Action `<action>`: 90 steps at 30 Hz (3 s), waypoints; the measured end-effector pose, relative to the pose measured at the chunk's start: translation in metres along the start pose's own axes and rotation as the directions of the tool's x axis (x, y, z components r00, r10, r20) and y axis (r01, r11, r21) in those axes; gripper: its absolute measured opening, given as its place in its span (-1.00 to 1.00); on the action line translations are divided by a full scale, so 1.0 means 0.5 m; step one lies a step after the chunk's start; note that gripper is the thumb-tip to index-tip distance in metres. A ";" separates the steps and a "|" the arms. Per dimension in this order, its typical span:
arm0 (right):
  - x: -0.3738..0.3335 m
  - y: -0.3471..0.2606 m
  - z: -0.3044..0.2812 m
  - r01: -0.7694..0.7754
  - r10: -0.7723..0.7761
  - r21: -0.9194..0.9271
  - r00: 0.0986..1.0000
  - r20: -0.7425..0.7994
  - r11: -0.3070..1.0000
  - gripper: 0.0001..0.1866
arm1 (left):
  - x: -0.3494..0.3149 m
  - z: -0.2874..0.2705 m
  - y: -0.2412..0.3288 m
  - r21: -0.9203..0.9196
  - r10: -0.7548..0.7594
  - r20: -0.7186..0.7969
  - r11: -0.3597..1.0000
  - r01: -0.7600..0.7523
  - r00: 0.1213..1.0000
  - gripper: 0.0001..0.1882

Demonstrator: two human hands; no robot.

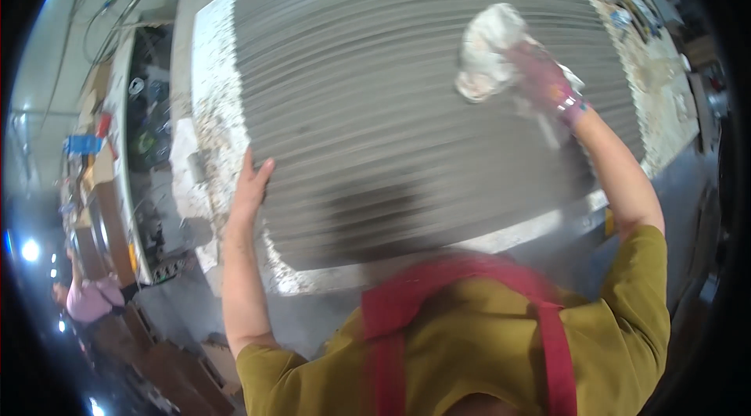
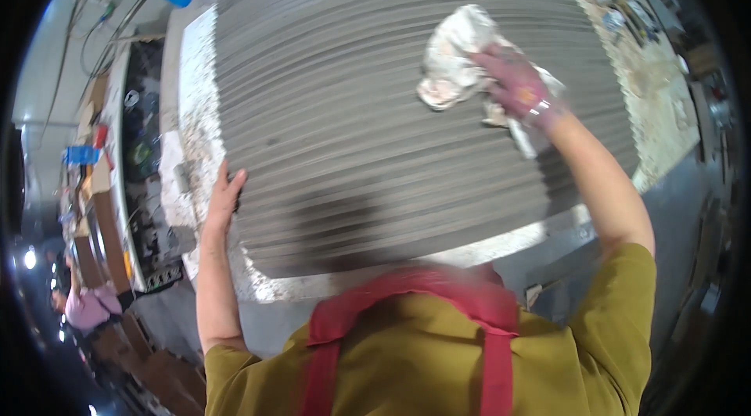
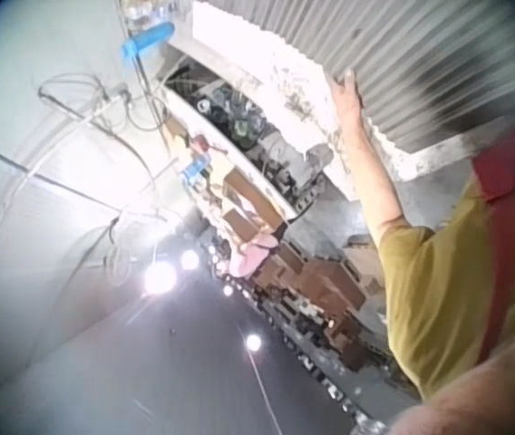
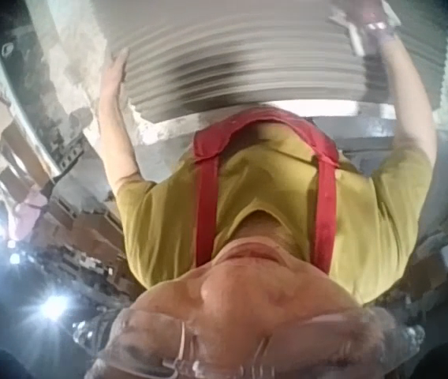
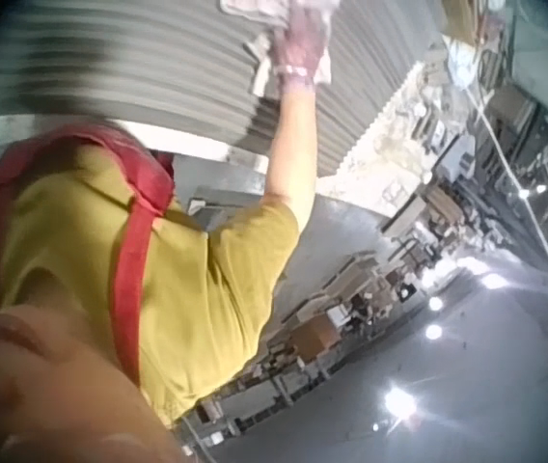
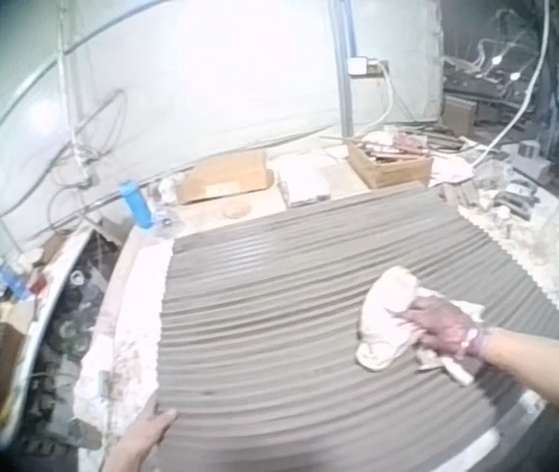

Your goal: The person cleans a corrugated wooden panel by rubbing the grooves with a small block and then wiping the surface with a cloth.

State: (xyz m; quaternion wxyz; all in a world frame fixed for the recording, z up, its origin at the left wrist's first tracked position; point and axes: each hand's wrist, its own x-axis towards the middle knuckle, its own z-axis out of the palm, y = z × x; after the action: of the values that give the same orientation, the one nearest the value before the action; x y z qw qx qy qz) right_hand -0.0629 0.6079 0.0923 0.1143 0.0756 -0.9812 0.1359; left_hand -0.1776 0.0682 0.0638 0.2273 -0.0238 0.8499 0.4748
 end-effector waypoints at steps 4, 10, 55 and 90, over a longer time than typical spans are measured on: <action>-0.007 0.011 0.016 -0.187 0.179 0.066 0.977 0.117 0.980 -0.49 | 0.019 0.007 -0.023 -0.017 0.099 0.015 0.995 -0.098 0.995 -0.21; 0.113 -0.151 0.148 0.175 -0.175 -0.043 0.985 0.008 0.984 -0.50 | 0.013 0.006 -0.016 -0.068 0.146 0.039 0.987 -0.143 0.988 -0.30; -0.273 0.590 -0.233 -0.570 0.536 -0.049 0.796 -0.282 0.820 -0.64 | 0.063 -0.039 -0.005 0.170 -0.106 -0.088 0.978 0.120 0.990 -0.10; -0.171 0.515 -0.201 -0.289 0.295 -0.120 0.955 0.038 0.950 -0.37 | 0.153 0.077 0.047 0.708 0.471 -0.290 0.691 -0.144 0.833 -0.40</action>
State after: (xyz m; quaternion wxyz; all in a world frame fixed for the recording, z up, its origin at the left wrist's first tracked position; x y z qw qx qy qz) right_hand -0.0063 0.8916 0.1014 0.0699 -0.0732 -0.9905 0.0935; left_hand -0.2381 0.1260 0.0339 -0.0679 0.0959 0.9807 0.1561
